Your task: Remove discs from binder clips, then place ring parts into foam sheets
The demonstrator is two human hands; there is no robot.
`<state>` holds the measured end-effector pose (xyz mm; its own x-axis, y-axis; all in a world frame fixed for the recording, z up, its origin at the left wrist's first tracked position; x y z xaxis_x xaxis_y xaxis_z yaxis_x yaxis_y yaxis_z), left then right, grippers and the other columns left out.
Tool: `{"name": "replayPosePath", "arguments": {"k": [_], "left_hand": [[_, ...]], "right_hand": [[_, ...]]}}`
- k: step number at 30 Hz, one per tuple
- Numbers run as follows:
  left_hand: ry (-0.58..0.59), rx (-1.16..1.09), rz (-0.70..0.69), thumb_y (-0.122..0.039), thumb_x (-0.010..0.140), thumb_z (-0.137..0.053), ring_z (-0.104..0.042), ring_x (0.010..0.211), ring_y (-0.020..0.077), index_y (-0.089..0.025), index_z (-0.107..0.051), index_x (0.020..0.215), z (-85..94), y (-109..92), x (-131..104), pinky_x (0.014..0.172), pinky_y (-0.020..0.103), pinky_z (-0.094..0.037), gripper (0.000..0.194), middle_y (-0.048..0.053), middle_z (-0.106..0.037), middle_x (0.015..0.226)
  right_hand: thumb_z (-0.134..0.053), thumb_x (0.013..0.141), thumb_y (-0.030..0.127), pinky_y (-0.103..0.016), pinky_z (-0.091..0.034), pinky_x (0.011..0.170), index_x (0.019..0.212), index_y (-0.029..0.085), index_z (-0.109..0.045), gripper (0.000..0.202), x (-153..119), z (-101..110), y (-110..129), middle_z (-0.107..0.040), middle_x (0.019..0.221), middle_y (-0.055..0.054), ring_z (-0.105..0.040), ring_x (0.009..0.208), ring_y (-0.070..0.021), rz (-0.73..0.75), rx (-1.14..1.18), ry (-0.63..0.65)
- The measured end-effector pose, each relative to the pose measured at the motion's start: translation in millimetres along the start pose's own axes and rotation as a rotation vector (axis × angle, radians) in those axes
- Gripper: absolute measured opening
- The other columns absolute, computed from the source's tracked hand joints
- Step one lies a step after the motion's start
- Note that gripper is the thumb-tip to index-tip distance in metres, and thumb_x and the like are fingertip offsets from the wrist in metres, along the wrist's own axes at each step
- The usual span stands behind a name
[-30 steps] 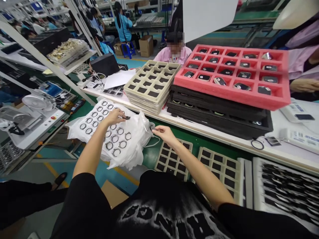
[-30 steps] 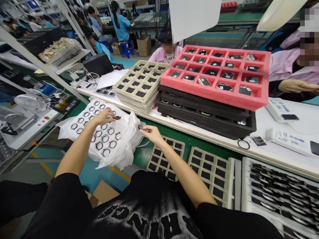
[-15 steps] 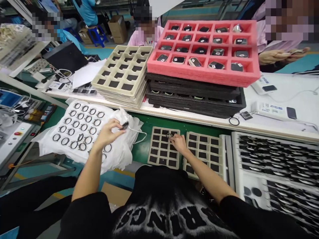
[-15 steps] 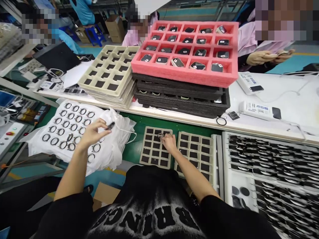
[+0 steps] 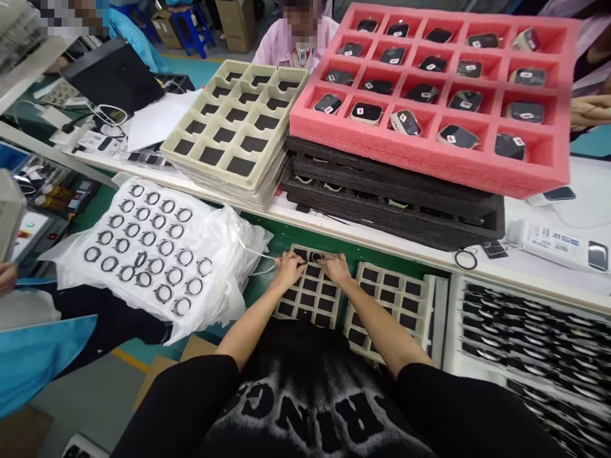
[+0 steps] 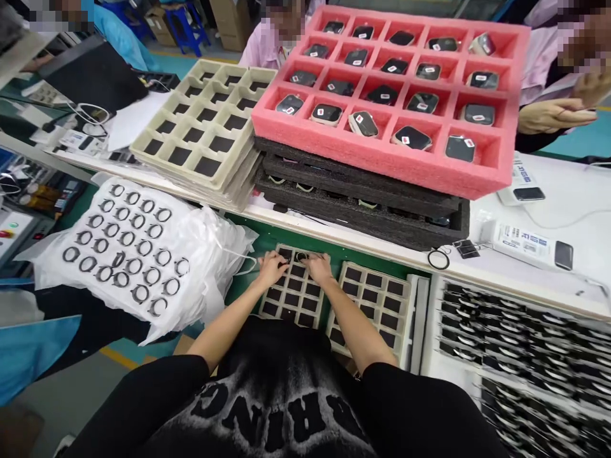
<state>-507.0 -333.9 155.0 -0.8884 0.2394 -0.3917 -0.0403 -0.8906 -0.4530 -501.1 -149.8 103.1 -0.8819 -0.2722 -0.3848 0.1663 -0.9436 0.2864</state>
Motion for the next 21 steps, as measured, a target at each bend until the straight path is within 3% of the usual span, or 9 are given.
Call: {"name": "replayPosePath", "arguments": {"k": [4, 9, 15, 21], "left_hand": [[-0.001, 0.059, -0.08, -0.029, 0.099, -0.061, -0.044, 0.13, 0.0311, -0.023, -0.074, 0.107, -11.8, 2, 28, 0.105, 0.047, -0.031, 0.017, 0.011, -0.061, 0.127], [0.047, 0.125, -0.14, -0.03, 0.098, -0.06, -0.044, 0.128, 0.0327, -0.023, -0.076, 0.104, -22.9, 14, 49, 0.101, 0.048, -0.031, 0.018, 0.012, -0.059, 0.127], [0.075, 0.206, -0.164, -0.031, 0.098, -0.057, -0.043, 0.125, 0.0311, -0.025, -0.076, 0.103, -17.7, 32, 49, 0.1, 0.047, -0.032, 0.02, 0.011, -0.057, 0.126], [0.078, 0.252, -0.202, -0.028, 0.1, -0.049, -0.044, 0.123, 0.0326, -0.022, -0.072, 0.107, -16.6, 29, 44, 0.1, 0.049, -0.034, 0.025, 0.013, -0.057, 0.127]], "right_hand": [[-0.04, 0.104, 0.02, -0.039, -0.025, 0.094, 0.136, 0.029, -0.07, 0.045, -25, -5, 3, -0.068, 0.108, -0.011, -0.054, 0.104, -0.0243, 0.029, -0.038, -0.006], [-0.043, 0.1, 0.012, -0.041, -0.025, 0.095, 0.129, 0.024, -0.073, 0.044, -41, -18, 18, -0.068, 0.112, -0.013, -0.053, 0.108, -0.0267, 0.044, -0.079, 0.035], [-0.043, 0.098, 0.009, -0.041, -0.027, 0.096, 0.123, 0.021, -0.073, 0.041, -41, -25, 31, -0.069, 0.116, -0.015, -0.055, 0.114, -0.0271, 0.027, -0.066, 0.063], [-0.04, 0.103, 0.019, -0.041, -0.03, 0.097, 0.12, 0.02, -0.072, 0.037, -45, -29, 38, -0.069, 0.118, -0.015, -0.058, 0.113, -0.0278, -0.057, -0.034, 0.061]]}}
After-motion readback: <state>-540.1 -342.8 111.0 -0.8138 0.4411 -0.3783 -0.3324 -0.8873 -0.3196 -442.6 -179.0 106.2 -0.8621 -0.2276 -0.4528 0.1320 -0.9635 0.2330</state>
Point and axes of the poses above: each hand's wrist, its own x-axis towards the middle knuckle, its own z-axis out of the back of the hand, y = z × x, the point moved 5 cm from there along x, towards the middle knuckle
